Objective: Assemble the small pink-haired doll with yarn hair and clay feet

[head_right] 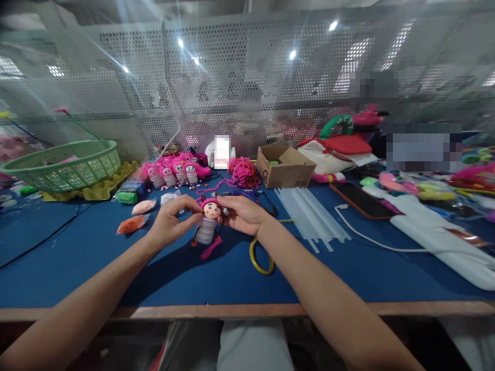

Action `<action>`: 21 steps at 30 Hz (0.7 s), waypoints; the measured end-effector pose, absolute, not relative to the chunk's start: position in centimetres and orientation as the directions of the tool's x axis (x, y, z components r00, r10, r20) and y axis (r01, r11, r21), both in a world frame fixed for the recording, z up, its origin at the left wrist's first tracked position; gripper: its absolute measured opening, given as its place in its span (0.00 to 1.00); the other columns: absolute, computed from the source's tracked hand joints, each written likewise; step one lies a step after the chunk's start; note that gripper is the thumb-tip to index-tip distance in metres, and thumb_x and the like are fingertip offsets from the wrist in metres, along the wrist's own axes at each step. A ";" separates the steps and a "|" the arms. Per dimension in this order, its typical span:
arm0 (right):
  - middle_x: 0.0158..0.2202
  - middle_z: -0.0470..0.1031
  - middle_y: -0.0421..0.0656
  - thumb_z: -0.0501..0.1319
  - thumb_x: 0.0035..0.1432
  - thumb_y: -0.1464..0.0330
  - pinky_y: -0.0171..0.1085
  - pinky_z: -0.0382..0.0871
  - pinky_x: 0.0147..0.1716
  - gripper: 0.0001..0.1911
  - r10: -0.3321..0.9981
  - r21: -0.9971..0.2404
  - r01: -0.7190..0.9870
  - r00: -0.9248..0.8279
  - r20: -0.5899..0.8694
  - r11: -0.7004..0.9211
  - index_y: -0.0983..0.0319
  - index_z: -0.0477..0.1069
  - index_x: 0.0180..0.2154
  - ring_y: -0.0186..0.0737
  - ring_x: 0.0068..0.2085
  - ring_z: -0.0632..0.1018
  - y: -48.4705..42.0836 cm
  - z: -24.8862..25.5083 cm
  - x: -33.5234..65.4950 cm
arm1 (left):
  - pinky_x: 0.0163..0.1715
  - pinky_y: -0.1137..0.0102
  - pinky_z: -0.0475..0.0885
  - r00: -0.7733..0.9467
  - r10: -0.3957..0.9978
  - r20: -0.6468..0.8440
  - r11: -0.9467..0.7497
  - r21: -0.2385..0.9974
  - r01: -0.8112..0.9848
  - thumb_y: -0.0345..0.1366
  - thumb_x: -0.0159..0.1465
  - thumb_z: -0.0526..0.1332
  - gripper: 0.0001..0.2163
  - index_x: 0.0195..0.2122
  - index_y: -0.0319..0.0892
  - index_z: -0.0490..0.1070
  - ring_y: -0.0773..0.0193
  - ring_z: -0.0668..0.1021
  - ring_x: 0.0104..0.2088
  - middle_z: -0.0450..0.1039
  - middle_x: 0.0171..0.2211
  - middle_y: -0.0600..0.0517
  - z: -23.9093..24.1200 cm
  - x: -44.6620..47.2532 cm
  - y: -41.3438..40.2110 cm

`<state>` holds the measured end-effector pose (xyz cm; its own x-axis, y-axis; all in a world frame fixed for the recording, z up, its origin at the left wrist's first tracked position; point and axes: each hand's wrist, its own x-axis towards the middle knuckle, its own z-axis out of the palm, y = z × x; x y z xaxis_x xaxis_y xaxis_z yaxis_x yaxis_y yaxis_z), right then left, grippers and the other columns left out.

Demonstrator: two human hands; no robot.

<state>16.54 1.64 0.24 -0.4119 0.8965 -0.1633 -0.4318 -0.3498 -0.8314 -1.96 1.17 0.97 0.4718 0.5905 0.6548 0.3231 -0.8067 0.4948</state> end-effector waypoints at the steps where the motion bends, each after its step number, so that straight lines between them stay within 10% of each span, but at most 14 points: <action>1: 0.24 0.71 0.43 0.54 0.55 0.73 0.28 0.66 0.22 0.08 0.896 -0.831 -0.432 -0.412 -0.163 -0.350 0.68 0.71 0.33 0.29 0.23 0.70 1.6 0.2 16.5 | 0.29 0.74 0.66 0.473 0.597 0.648 -0.802 0.503 0.322 0.30 0.55 0.58 0.01 0.28 0.39 0.68 0.70 0.70 0.27 0.69 0.25 0.53 1.0 -1.9 1.1; 21: 0.25 0.72 0.43 0.56 0.54 0.73 0.28 0.67 0.23 0.06 0.893 -0.834 -0.437 -0.430 -0.135 -0.336 0.67 0.72 0.32 0.29 0.25 0.72 1.6 0.2 16.5 | 0.26 0.75 0.63 0.358 0.851 0.384 -0.460 0.875 0.153 0.33 0.50 0.62 0.06 0.27 0.38 0.65 0.72 0.67 0.25 0.66 0.25 0.55 0.9 -1.3 1.1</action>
